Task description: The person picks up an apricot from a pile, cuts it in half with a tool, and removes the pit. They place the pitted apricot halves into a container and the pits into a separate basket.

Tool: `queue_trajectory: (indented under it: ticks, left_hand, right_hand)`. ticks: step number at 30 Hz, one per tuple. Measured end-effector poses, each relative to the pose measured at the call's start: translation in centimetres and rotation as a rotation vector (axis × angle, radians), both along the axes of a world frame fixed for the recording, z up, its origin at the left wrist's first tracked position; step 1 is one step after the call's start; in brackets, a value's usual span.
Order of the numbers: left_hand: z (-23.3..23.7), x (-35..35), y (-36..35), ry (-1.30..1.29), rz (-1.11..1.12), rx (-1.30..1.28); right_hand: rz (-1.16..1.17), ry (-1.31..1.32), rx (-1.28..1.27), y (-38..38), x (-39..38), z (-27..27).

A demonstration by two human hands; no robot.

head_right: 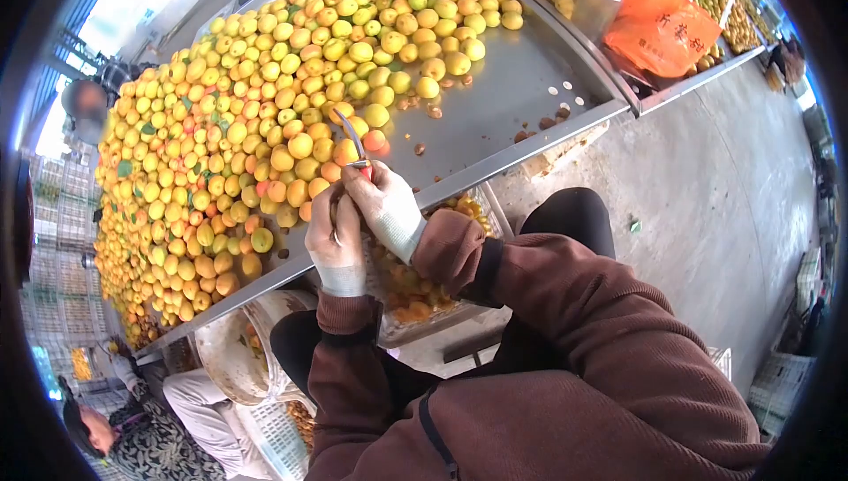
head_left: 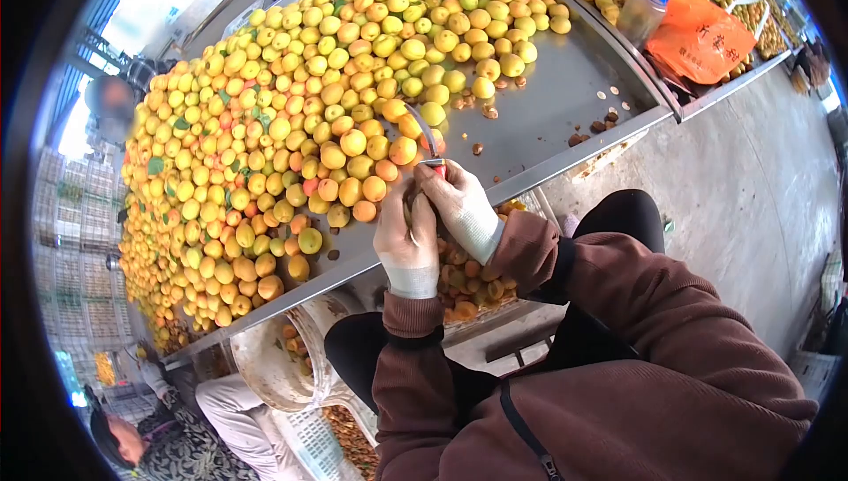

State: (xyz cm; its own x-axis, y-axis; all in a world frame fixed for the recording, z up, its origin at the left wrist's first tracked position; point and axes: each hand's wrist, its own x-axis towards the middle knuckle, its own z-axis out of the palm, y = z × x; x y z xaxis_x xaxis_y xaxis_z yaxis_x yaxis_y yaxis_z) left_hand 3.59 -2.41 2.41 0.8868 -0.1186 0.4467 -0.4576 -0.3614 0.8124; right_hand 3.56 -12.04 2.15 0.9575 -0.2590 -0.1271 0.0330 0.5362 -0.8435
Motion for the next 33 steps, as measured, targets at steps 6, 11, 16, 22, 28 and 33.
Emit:
queue_trajectory:
  ticks: [6, 11, 16, 22, 28, 33]
  left_hand:
    - [1.0, 0.1, 1.2, -0.098, -0.022, 0.111]
    - [1.6, -0.5, 1.2, -0.232, -0.047, 0.291]
    - [1.7, -0.6, 0.9, -0.373, 0.064, 0.261]
    - [0.9, -0.4, 0.9, -0.298, 0.122, 0.179]
    - [0.9, -0.5, 0.2, -0.103, 0.241, 0.040]
    - [0.0, 0.1, 0.3, -0.011, 0.199, -0.082]
  right_hand:
    - [0.033, -0.012, -0.129, -1.0, -0.6, -0.6]
    - [0.000, -0.011, -0.080, -0.3, -0.8, -0.7]
    - [0.094, -0.007, -0.128, -0.6, -0.2, -0.1]
    - [0.078, 0.062, -0.070, 0.7, -0.6, 1.5]
    - [-0.027, 0.101, -0.060, 2.4, -0.1, 1.0]
    - [-0.034, 0.085, -0.196, 2.7, 0.5, 0.2]
